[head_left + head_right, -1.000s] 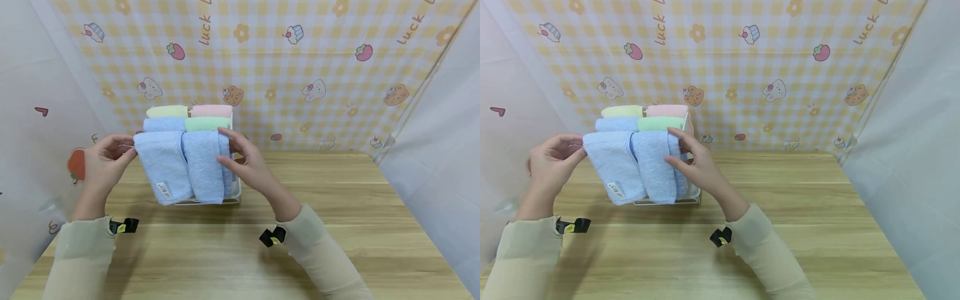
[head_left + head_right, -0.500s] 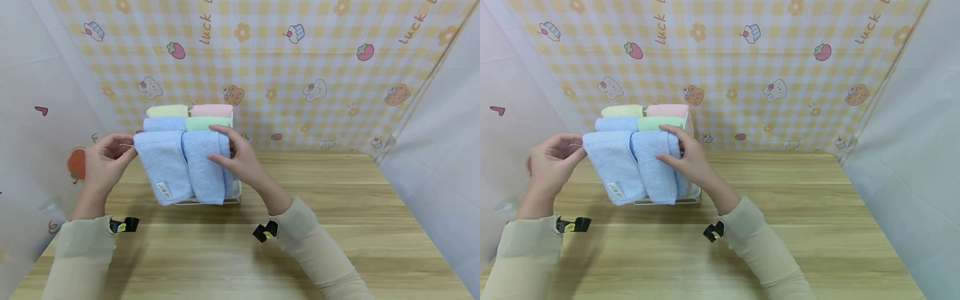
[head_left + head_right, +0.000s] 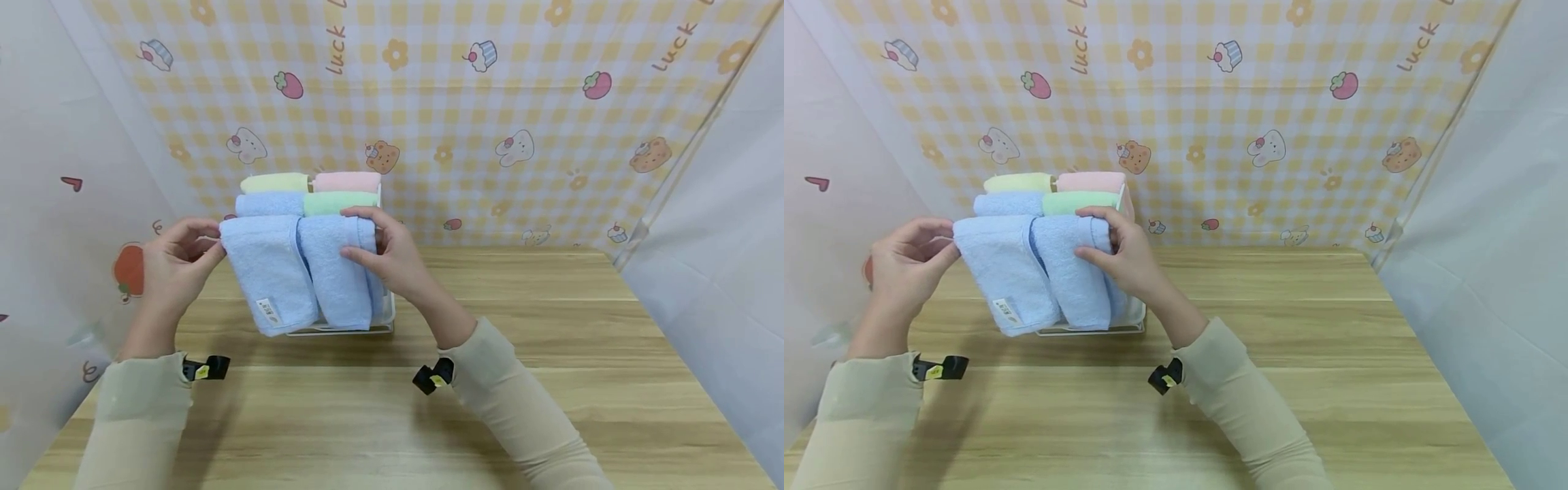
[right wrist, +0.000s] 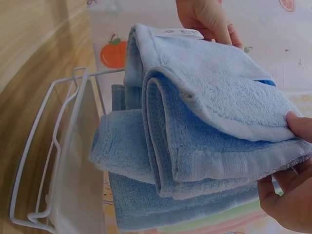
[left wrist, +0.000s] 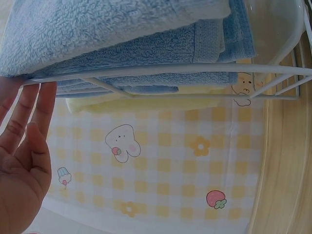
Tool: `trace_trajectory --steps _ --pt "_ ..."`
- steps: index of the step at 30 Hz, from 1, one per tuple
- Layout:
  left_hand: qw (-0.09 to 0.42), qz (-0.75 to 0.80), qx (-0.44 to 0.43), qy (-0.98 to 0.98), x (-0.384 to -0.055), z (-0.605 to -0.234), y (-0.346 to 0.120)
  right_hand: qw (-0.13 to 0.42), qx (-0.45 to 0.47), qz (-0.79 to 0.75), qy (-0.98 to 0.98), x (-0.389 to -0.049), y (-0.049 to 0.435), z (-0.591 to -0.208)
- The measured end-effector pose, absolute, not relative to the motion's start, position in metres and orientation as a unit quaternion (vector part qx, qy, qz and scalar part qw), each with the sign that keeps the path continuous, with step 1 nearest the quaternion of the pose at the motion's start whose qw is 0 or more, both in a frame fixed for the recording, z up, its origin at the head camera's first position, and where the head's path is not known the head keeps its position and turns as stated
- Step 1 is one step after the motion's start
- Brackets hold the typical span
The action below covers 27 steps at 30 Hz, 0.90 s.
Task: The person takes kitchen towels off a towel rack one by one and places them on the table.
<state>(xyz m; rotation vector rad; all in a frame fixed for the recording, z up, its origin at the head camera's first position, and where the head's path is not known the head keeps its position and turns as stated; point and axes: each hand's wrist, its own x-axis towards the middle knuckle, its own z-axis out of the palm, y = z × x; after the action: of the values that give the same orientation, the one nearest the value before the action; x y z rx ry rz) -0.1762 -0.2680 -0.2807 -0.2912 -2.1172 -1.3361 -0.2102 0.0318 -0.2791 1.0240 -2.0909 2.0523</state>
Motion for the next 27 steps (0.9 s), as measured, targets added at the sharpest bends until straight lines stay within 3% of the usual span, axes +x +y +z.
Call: trace_trajectory --steps 21,27 --pt "0.307 -0.507 -0.110 -0.798 -0.1772 -0.2822 -0.2679 0.060 0.347 0.669 -0.655 -0.2064 0.0385 -0.2816" --pt "0.310 -0.505 -0.111 -0.798 -0.1778 -0.2813 -0.2677 0.100 0.355 0.654 -0.661 -0.2071 0.0389 -0.2761"
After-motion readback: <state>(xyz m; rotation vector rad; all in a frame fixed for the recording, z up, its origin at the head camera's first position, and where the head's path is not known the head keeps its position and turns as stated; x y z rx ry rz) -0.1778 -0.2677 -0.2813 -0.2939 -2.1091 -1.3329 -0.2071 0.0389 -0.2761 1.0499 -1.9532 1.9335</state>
